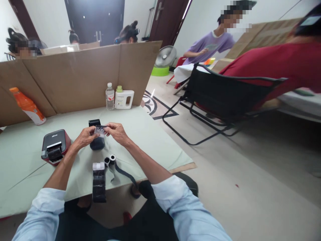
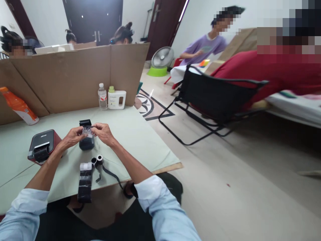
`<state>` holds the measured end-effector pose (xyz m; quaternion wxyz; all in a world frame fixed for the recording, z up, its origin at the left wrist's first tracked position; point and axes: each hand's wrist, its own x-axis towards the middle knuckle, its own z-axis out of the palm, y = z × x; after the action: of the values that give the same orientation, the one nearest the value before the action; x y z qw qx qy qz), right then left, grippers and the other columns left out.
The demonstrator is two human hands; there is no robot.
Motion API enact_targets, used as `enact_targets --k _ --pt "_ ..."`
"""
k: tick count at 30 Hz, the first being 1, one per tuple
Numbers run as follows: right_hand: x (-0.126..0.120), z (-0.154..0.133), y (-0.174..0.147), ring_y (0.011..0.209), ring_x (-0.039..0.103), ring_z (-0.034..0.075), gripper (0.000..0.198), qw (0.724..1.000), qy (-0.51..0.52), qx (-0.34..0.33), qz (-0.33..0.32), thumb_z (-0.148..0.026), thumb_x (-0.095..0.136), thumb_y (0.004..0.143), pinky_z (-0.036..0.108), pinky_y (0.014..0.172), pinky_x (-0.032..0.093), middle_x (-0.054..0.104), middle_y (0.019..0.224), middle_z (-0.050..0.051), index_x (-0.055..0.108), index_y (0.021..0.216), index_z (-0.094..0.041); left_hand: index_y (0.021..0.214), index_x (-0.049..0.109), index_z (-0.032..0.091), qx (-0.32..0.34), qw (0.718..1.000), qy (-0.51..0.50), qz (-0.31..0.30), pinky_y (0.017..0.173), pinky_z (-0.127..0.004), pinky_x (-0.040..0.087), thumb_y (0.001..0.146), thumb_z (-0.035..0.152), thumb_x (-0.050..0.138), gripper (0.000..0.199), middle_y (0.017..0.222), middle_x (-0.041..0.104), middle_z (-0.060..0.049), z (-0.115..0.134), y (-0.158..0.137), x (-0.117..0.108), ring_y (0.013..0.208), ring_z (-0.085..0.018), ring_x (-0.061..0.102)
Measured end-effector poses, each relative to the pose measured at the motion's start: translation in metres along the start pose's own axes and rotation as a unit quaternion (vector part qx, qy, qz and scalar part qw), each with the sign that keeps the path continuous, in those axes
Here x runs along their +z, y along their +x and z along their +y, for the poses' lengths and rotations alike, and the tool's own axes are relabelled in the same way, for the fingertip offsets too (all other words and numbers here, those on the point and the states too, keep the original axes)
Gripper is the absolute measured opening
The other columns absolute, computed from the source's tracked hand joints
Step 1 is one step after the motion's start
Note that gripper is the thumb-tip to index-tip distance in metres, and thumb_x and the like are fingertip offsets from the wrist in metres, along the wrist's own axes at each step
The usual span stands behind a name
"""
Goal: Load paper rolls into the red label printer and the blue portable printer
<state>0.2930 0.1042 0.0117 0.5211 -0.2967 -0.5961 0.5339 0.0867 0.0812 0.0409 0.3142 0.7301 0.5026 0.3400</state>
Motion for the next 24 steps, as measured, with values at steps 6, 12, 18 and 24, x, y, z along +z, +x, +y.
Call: enact_targets --k 6,12,18,24 --pt "-0.050 -0.010 -0.069 0.066 0.062 0.015 0.020 0.995 -0.071 0.011 0.067 -0.038 0.072 0.081 0.027 0.062 0.053 0.069 0.071 0.001 0.072 0.082 -0.018 0.090 0.077 0.019 0.089 0.986 0.106 -0.090 0.073 -0.029 0.048 0.078 0.023 0.064 0.019 0.079 0.069 -0.002 0.032 0.003 0.035 0.073 -0.018 0.060" --pt "-0.078 -0.003 -0.156 0.069 0.062 0.017 0.015 0.975 -0.211 0.025 0.068 -0.032 0.066 0.087 0.030 0.066 0.052 0.069 0.074 0.001 0.068 0.080 -0.020 0.083 0.078 0.021 0.211 0.940 0.157 -0.215 0.076 -0.030 0.049 0.074 0.006 0.056 0.028 0.087 0.072 -0.006 0.045 0.003 0.085 0.081 -0.021 0.067" --pt "-0.075 0.006 -0.196 0.090 0.068 0.023 0.012 0.939 -0.334 -0.074 -0.011 -0.017 0.060 0.089 0.040 0.086 0.054 0.073 0.093 0.007 0.069 0.083 -0.023 0.076 0.076 0.023 0.201 0.916 0.161 -0.306 0.073 -0.030 0.048 0.076 0.011 0.061 0.019 0.082 0.073 -0.006 0.046 -0.004 0.107 0.075 -0.021 0.067" --pt "-0.074 0.008 -0.204 0.097 0.066 0.025 0.015 0.906 -0.404 -0.110 -0.058 -0.013 0.061 0.091 0.044 0.089 0.054 0.074 0.101 0.010 0.073 0.091 -0.023 0.114 0.076 0.022 0.138 0.949 0.184 -0.216 0.089 -0.034 0.051 0.082 0.015 0.055 0.039 0.105 0.075 -0.007 0.059 -0.022 0.067 0.089 -0.022 0.068"
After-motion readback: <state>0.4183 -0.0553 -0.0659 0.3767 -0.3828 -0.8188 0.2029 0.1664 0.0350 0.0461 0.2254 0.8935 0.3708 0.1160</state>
